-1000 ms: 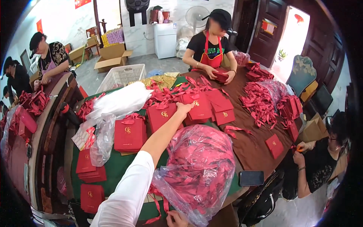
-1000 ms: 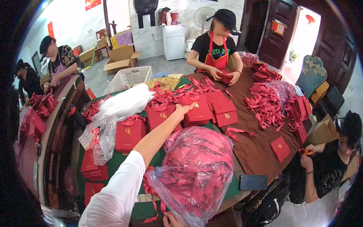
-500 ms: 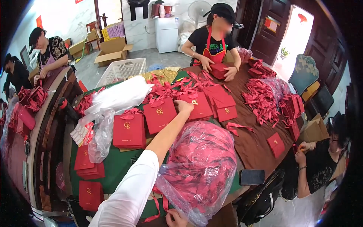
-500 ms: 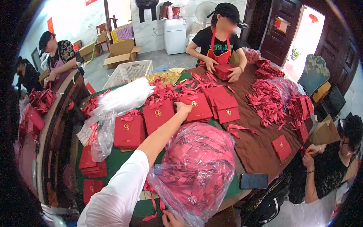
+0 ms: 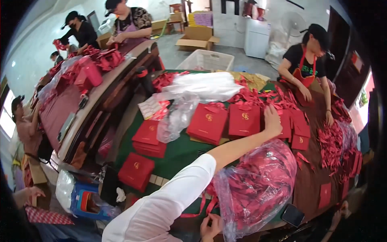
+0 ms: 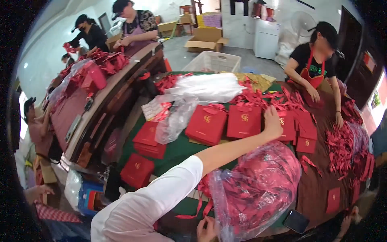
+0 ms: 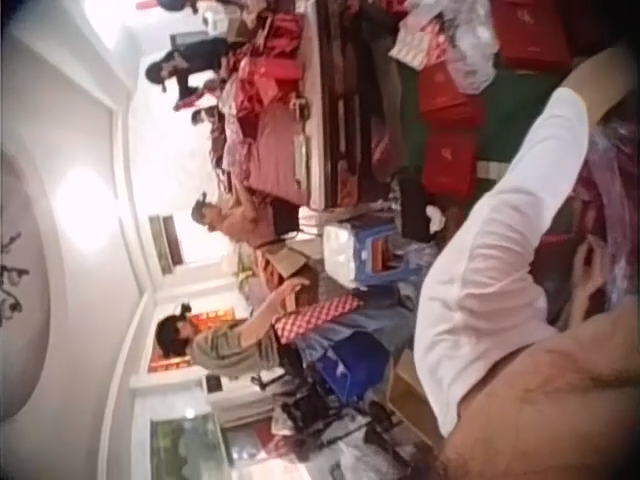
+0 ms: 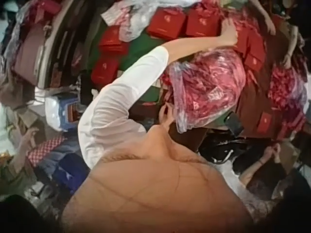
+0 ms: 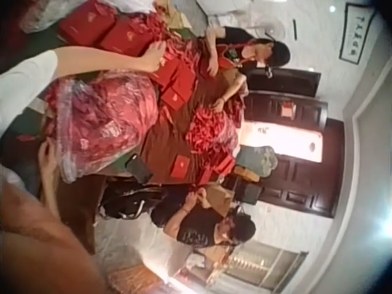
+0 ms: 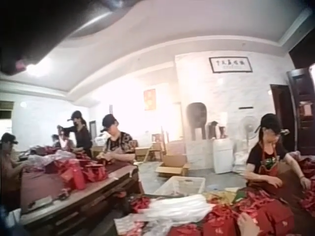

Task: The person threads red ribbons through holes in red gift bags and ties them by hand to create handles.

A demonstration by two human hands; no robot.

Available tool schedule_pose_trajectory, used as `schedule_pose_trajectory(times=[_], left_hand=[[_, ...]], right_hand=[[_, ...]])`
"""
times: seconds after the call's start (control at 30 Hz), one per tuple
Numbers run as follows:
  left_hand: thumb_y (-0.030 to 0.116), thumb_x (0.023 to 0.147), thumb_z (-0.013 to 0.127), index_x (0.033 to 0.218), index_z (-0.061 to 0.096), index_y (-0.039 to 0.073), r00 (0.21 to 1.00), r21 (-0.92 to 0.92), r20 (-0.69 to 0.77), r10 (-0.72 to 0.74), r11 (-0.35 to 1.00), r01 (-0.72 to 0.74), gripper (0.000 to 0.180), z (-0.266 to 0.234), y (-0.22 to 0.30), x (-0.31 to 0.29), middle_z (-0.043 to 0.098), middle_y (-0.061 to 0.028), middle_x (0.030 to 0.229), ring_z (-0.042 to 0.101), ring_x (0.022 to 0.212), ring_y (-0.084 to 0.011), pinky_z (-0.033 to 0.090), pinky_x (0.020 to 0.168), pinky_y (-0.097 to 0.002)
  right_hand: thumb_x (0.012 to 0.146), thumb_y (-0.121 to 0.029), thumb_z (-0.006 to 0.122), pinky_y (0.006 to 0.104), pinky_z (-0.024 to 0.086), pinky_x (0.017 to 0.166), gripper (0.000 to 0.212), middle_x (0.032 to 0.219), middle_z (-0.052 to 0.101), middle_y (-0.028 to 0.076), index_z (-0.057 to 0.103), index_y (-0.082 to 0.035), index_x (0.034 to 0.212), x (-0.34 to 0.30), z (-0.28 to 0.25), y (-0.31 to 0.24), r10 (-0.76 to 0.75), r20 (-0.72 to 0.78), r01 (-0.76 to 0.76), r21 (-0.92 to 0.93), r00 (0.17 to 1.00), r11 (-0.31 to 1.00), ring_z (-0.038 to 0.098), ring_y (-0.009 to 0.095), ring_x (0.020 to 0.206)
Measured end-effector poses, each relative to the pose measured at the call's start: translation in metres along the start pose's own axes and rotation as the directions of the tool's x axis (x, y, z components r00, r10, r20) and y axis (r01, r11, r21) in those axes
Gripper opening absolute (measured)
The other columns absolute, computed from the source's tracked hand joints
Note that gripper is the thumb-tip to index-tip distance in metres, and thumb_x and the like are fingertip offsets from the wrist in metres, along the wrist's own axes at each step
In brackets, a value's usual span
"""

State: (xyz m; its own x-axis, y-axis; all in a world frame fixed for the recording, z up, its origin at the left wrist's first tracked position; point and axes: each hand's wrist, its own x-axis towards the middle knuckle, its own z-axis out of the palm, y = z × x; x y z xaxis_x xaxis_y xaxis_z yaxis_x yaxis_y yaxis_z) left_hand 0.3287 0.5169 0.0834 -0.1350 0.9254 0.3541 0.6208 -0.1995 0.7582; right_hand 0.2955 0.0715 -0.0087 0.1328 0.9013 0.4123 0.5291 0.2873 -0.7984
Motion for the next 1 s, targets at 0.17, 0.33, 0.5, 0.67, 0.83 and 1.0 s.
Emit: schedule_pose_trajectory(times=[0.17, 0.33, 0.5, 0.67, 0.83, 1.0], left_hand=[[0.001, 0.086, 0.055, 0.138, 0.039, -0.003, 0.899, -0.415, -0.052, 0.435, 0.809, -0.415, 0.054, -0.079, -0.013, -0.096, 0.049, -0.0251, 0.131, 0.047, 0.123, -0.0416, 0.038, 0.107, -0.0475], [0.004, 0.092, 0.057, 0.126, 0.057, 0.004, 0.896, -0.571, 0.284, 0.342, 0.811, -0.129, 0.034, -0.197, -0.033, -0.261, 0.061, -0.0134, 0.117, 0.063, 0.103, -0.0259, 0.052, 0.087, -0.0342], [0.0, 0.091, 0.058, 0.128, 0.06, 0.009, 0.953, -0.472, 0.297, 0.061, 0.877, 0.091, 0.038, -0.29, -0.079, -0.379, 0.062, -0.0134, 0.115, 0.064, 0.103, -0.0268, 0.053, 0.087, -0.0356], [0.008, 0.086, 0.069, 0.128, 0.059, 0.009, 0.947, -0.148, 0.318, 0.052, 0.989, -0.004, 0.043, -0.361, -0.109, -0.469, 0.059, -0.015, 0.12, 0.058, 0.113, -0.0324, 0.048, 0.095, -0.0411], [0.024, 0.069, 0.085, 0.14, 0.048, 0.013, 0.916, 0.107, 0.391, 0.083, 0.985, -0.135, 0.08, -0.394, -0.124, -0.519, 0.041, -0.0193, 0.142, 0.036, 0.134, -0.0414, 0.034, 0.108, -0.0564], [0.024, 0.06, 0.089, 0.151, 0.036, 0.016, 0.868, 0.357, 0.497, -0.011, 0.914, -0.192, 0.105, -0.414, -0.127, -0.542, 0.026, -0.0228, 0.154, 0.025, 0.142, -0.0444, 0.029, 0.113, -0.0571]], right_hand=[[0.08, 0.001, 0.067, 0.0411, 0.052, 0.074, 0.015, 0.091, 0.066, 0.016, 0.068, -0.004, 0.095, -0.006, 0.011, 0.007, -0.074, 0.016, 0.074, -0.001, 0.997, 0.997, 0.064, 0.033, 0.082], [0.08, 0.005, 0.063, 0.0401, 0.05, 0.067, 0.011, 0.085, 0.061, 0.016, 0.062, 0.0, 0.089, -0.012, 0.013, 0.018, -0.139, 0.039, 0.142, -0.085, 0.99, 0.986, 0.06, 0.033, 0.076], [0.08, 0.003, 0.062, 0.0411, 0.049, 0.069, 0.009, 0.085, 0.06, 0.016, 0.062, -0.001, 0.089, -0.01, 0.011, 0.007, -0.15, 0.045, 0.154, -0.112, 0.988, 0.982, 0.06, 0.033, 0.077], [0.082, 0.0, 0.062, 0.0449, 0.049, 0.071, 0.01, 0.088, 0.061, 0.017, 0.061, -0.002, 0.092, -0.004, 0.004, -0.008, -0.178, 0.154, 0.21, -0.23, 0.972, 0.95, 0.061, 0.038, 0.083], [0.083, -0.007, 0.065, 0.047, 0.05, 0.073, 0.017, 0.094, 0.061, 0.016, 0.063, -0.005, 0.1, -0.009, 0.004, -0.046, -0.126, 0.291, 0.237, -0.39, 0.949, 0.89, 0.061, 0.039, 0.086], [0.084, -0.009, 0.067, 0.0473, 0.048, 0.088, 0.033, 0.112, 0.058, 0.018, 0.06, -0.006, 0.116, -0.039, 0.041, -0.088, -0.197, 0.415, 0.296, -0.19, 0.888, 0.936, 0.057, 0.039, 0.104]])
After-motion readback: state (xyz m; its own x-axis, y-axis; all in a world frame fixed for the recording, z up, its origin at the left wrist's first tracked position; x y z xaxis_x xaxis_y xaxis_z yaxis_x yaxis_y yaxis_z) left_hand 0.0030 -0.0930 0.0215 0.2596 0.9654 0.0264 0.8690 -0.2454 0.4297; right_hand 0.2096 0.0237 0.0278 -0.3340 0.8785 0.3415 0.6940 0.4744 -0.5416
